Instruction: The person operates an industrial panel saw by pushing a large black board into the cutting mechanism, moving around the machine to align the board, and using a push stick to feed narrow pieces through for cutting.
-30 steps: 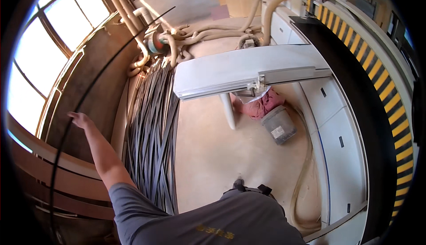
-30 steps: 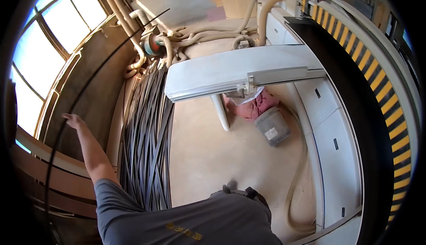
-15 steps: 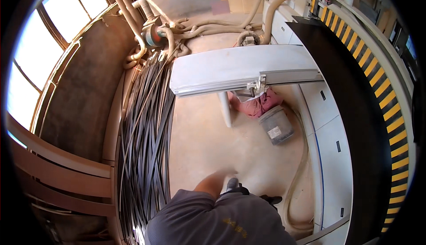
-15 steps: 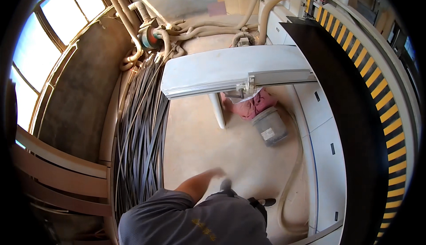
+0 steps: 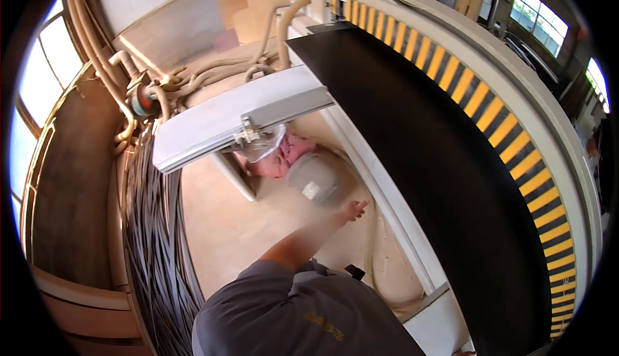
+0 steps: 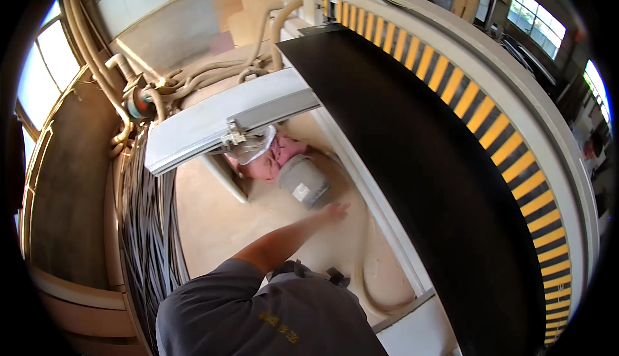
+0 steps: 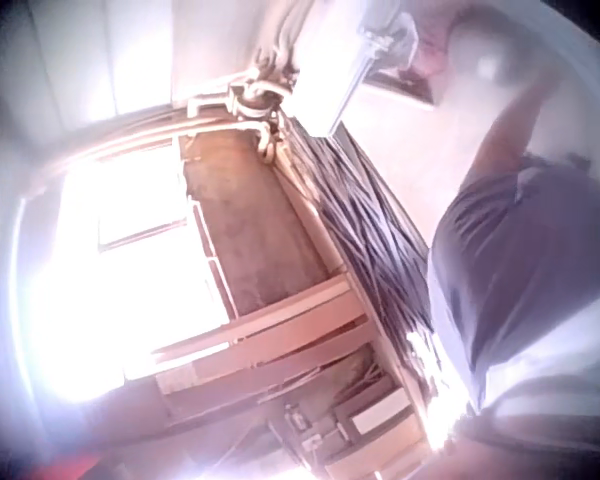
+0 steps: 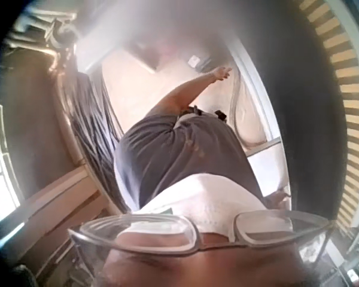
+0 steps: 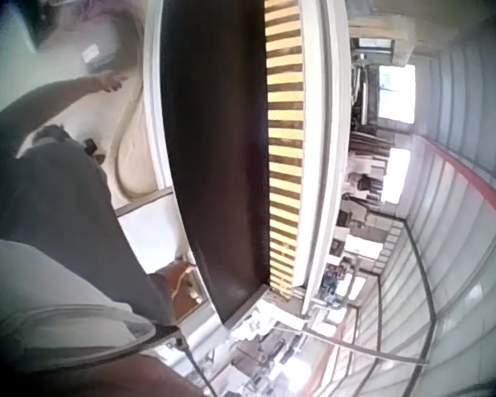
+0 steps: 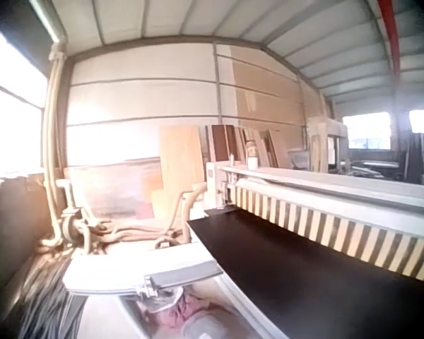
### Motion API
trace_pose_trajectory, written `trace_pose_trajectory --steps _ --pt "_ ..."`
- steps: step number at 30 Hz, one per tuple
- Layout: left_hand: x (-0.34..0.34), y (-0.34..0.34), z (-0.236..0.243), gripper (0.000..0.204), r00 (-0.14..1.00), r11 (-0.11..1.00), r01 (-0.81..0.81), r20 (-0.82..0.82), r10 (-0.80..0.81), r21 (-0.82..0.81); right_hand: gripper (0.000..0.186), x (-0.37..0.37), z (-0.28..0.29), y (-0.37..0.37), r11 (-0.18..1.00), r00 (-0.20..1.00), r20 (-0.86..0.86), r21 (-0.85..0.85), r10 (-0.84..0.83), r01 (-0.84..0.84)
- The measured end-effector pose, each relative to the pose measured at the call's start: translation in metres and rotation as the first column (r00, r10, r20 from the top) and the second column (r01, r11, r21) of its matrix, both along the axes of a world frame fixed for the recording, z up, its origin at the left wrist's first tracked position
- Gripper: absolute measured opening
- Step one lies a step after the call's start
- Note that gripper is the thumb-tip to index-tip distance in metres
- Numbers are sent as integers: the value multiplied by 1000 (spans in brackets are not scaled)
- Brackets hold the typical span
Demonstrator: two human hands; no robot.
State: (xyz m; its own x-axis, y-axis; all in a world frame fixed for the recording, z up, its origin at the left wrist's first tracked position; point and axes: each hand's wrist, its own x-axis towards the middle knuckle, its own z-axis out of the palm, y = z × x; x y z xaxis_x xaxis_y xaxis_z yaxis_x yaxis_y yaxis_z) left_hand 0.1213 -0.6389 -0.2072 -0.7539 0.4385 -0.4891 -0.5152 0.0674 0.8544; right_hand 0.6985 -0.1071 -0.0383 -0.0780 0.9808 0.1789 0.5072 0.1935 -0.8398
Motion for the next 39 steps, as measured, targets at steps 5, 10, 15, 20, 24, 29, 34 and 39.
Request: trace_pose_trajectory --steps 5,10,15,20,24,29,34,39 --pt "2 135 138 67 951 970 -237 190 243 -56 62 62 -56 51 978 916 -388 -208 -105 24" --pt "-1 171 140 53 905 927 -373 207 373 -40 62 93 -87 85 959 801 -584 -281 -132 -46" --pt "3 171 141 42 931 939 -338 121 344 -69 69 105 -85 94 796 622 -647 -603 -441 -62" --pt "1 162 131 39 938 947 -320 138 318 -12 75 86 -69 82 731 556 -630 -680 -542 -57" --pt "-8 148 129 38 961 985 -156 239 135 70 83 100 -71 73 729 582 -633 -678 -511 -98" --pt "-38 142 135 54 942 973 -227 244 229 -34 89 105 -75 67 773 686 -578 -633 -442 -35" --pt "-65 140 118 63 901 924 -383 212 377 -17 90 93 -74 76 778 737 -538 -628 -409 -27" --pt "-62 142 112 53 941 944 -329 99 325 28 92 97 -75 75 779 757 -510 -627 -409 -2"
